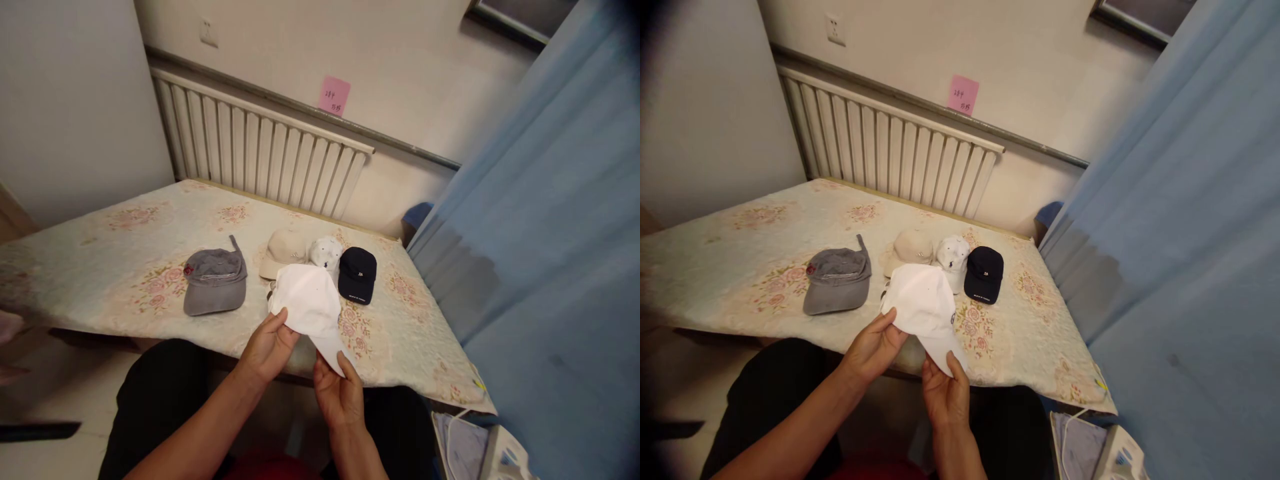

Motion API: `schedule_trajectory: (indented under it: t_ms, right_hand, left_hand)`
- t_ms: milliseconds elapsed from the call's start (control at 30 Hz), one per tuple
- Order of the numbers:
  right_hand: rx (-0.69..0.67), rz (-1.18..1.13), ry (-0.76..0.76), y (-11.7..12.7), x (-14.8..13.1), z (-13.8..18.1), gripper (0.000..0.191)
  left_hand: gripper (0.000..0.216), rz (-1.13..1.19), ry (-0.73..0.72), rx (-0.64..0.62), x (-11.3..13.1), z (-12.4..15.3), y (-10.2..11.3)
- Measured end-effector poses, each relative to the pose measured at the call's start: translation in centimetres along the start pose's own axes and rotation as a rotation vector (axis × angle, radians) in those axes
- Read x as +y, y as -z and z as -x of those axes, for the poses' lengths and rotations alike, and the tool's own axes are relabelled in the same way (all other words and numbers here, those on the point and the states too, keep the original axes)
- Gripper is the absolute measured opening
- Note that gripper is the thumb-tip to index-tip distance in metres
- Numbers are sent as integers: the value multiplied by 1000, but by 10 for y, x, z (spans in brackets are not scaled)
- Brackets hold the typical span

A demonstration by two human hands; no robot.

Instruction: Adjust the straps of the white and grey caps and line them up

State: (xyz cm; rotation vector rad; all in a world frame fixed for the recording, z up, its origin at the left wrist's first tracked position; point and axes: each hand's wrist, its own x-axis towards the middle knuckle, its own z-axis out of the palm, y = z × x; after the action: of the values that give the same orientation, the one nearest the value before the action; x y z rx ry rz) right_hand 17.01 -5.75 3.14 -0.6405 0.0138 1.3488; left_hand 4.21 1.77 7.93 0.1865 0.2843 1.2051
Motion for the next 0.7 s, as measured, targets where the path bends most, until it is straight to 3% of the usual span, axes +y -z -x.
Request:
schedule_trajectory:
  t_ms: [500,700]
  right_hand:
    - [8,-12,10,4,0,1,54]
    - [16,16,38,4,-4,3,51]
  left_hand:
    - [54,-67,-1,16,-1,-1,6]
    - [61,-52,36,-52,-3,2,6]
